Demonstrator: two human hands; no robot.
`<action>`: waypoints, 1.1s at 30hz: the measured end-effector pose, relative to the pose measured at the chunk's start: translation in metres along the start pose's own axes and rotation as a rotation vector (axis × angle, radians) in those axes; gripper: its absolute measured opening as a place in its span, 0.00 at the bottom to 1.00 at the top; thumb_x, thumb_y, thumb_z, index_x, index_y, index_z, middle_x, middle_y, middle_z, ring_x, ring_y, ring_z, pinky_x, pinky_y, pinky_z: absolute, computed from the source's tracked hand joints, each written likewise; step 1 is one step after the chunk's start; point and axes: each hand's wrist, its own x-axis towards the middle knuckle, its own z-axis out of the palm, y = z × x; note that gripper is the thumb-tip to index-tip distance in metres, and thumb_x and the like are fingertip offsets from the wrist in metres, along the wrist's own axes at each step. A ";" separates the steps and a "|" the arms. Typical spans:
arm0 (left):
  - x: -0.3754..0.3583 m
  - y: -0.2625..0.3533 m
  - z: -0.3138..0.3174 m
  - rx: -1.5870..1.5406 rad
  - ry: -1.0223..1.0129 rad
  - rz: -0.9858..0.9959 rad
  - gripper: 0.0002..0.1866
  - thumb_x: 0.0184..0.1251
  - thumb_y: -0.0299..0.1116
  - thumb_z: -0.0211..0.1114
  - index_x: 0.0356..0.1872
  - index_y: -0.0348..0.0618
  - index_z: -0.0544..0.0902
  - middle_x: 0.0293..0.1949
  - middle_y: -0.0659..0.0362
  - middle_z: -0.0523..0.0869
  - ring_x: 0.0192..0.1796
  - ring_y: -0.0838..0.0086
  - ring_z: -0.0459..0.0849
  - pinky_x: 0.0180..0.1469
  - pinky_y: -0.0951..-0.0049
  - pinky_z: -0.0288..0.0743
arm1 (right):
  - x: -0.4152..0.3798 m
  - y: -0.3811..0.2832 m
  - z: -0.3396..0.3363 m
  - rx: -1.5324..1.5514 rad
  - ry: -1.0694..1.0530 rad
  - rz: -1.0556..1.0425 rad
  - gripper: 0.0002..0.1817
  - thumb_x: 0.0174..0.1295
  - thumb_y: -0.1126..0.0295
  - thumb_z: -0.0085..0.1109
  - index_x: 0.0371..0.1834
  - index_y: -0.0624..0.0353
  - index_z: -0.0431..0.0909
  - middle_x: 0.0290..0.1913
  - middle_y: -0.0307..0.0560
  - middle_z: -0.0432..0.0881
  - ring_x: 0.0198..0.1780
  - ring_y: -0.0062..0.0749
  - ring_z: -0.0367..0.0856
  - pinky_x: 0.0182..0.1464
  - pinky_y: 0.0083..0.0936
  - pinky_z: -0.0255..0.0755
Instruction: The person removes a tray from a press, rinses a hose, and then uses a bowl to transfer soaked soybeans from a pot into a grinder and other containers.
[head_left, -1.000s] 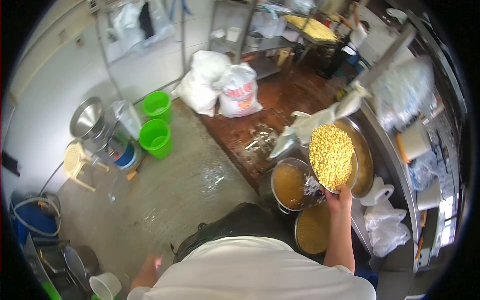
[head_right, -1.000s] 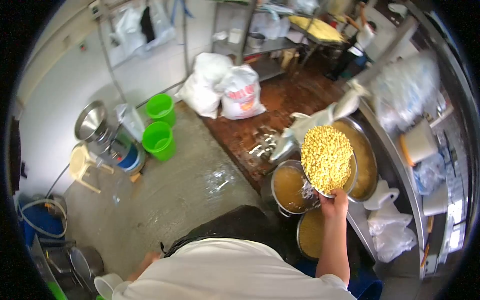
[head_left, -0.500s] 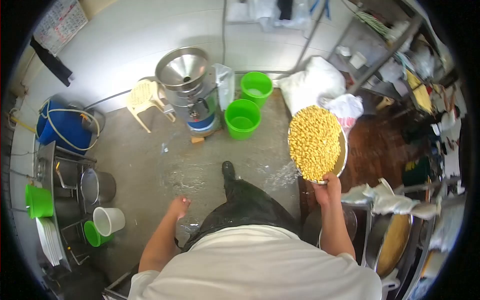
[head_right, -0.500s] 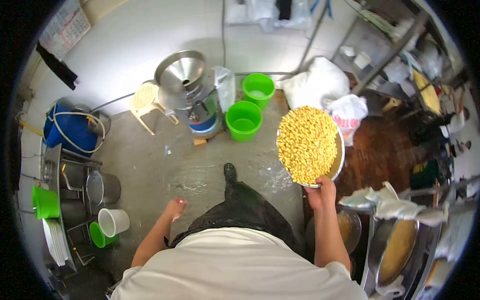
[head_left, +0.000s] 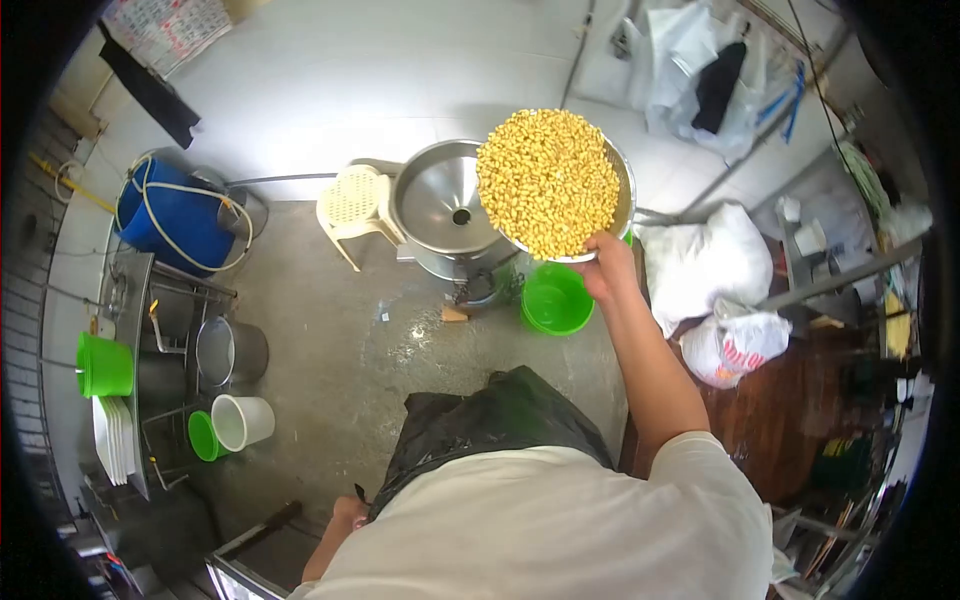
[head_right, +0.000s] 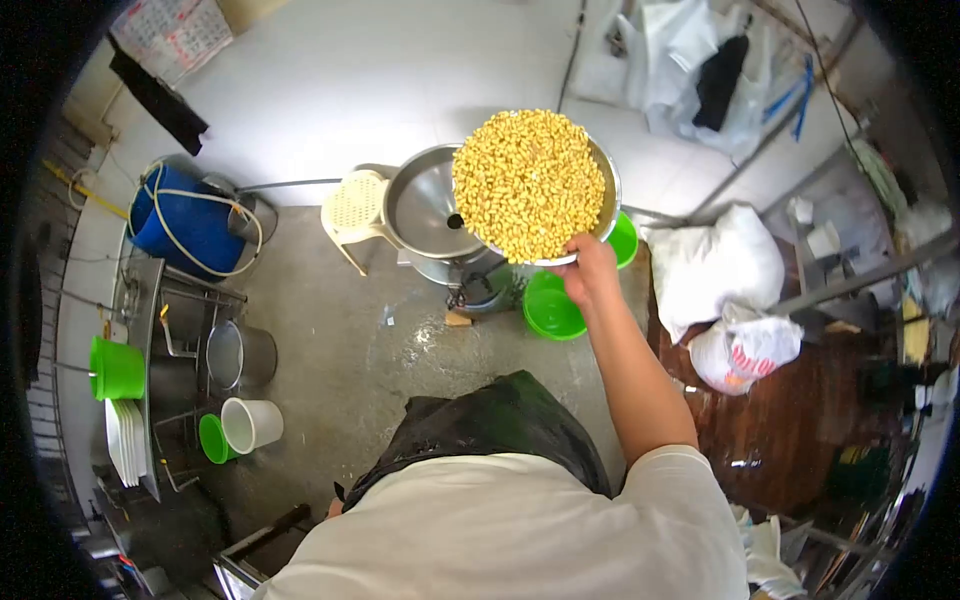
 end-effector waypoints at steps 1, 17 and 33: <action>0.000 0.004 0.002 -0.834 0.003 -0.335 0.10 0.51 0.36 0.72 0.30 0.40 0.90 0.36 0.48 0.91 0.34 0.59 0.92 0.35 0.59 0.85 | 0.015 0.002 0.014 -0.051 0.016 -0.033 0.30 0.60 0.83 0.45 0.69 0.75 0.63 0.63 0.65 0.77 0.56 0.61 0.86 0.48 0.62 0.89; 0.126 -0.130 -0.285 -0.247 0.540 0.001 0.26 0.78 0.51 0.55 0.56 0.37 0.83 0.51 0.36 0.86 0.55 0.40 0.85 0.58 0.45 0.78 | 0.103 0.122 0.116 -1.627 0.206 -0.710 0.44 0.59 0.78 0.60 0.82 0.59 0.55 0.79 0.66 0.62 0.71 0.67 0.72 0.68 0.48 0.74; 0.134 0.251 -0.683 -0.234 0.792 0.889 0.19 0.70 0.43 0.68 0.48 0.34 0.84 0.48 0.39 0.86 0.54 0.42 0.84 0.56 0.46 0.77 | -0.088 0.085 -0.018 -0.165 0.737 -0.272 0.31 0.59 0.79 0.58 0.69 0.69 0.68 0.53 0.58 0.83 0.44 0.44 0.85 0.37 0.42 0.81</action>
